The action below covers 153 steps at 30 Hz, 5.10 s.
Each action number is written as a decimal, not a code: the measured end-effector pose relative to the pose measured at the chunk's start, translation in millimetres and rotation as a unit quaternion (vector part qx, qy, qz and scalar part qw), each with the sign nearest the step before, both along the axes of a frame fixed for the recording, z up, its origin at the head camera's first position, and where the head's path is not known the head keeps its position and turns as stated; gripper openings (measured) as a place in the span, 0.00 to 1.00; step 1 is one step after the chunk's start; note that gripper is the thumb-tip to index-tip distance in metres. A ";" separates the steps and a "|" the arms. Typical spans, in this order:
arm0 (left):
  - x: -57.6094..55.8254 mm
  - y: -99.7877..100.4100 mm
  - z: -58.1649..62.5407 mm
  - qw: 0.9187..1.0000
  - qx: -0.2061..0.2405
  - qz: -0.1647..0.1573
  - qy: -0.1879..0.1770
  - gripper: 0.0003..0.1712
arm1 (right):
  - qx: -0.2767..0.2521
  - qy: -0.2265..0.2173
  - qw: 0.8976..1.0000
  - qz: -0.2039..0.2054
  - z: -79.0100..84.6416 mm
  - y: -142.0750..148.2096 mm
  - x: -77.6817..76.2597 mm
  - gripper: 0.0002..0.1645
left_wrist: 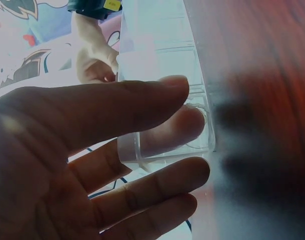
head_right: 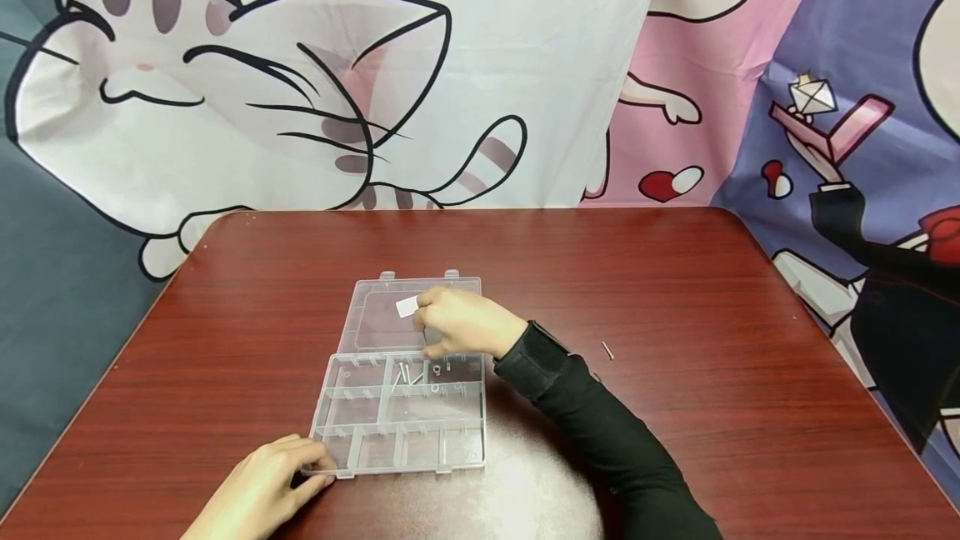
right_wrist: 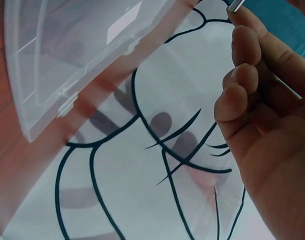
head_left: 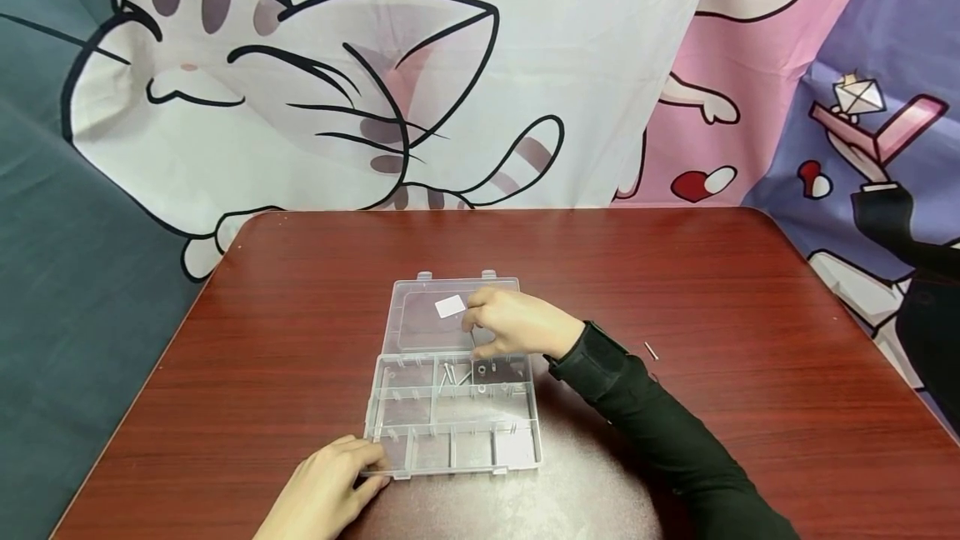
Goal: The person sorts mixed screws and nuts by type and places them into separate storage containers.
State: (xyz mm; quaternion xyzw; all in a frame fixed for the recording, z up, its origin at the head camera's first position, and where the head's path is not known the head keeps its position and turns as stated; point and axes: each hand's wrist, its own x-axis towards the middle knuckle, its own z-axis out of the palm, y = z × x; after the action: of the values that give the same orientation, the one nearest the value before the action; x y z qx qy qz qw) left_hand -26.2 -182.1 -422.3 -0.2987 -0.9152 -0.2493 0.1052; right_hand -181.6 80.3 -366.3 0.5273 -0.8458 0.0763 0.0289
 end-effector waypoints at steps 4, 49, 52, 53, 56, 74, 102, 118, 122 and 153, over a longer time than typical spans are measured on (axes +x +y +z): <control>0.2 -0.9 0.3 1.000 0.000 -0.001 -0.001 0.20 | 0.008 0.009 1.000 0.008 1.1 -10.7 3.1 0.17; 0.6 1.2 0.3 1.000 -0.006 0.008 0.005 0.22 | -0.014 -0.007 1.000 0.003 13.8 -14.4 4.2 0.25; 0.5 1.0 -0.3 1.000 -0.004 0.007 0.002 0.22 | -0.023 0.005 1.000 -0.004 12.8 -5.6 1.8 0.25; 0.6 1.0 -0.3 1.000 -0.004 0.007 0.002 0.22 | -0.026 0.006 1.000 -0.006 12.5 -2.4 0.9 0.24; 0.8 0.9 -0.3 1.000 -0.004 0.008 0.003 0.22 | -0.036 0.006 0.999 -0.014 12.3 7.3 -2.0 0.23; -0.5 0.4 -1.6 1.000 -0.009 0.006 0.000 0.21 | -0.054 0.013 0.995 -0.080 10.4 62.6 -10.0 0.22; 0.8 0.6 0.3 1.000 -0.007 0.009 0.004 0.22 | -0.037 -0.036 0.976 -0.213 -10.0 147.6 -2.9 0.23; 1.2 0.8 0.7 1.000 -0.004 0.008 0.004 0.22 | -0.045 -0.043 0.967 -0.246 -24.7 187.9 5.6 0.20; 1.2 0.2 0.7 1.000 -0.006 0.008 0.005 0.22 | -0.029 -0.046 0.963 -0.265 -30.7 199.1 11.8 0.22; 1.0 1.3 0.4 1.000 -0.006 0.007 0.006 0.22 | -0.045 -0.073 0.961 -0.262 -49.3 218.9 29.9 0.10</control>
State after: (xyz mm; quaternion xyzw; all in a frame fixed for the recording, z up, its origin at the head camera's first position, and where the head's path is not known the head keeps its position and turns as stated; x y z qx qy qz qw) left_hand -25.2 -180.8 -421.9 -0.2947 -0.9179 -0.2418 0.1105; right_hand -151.7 299.1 -415.7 0.2786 -0.9498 0.1421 0.0092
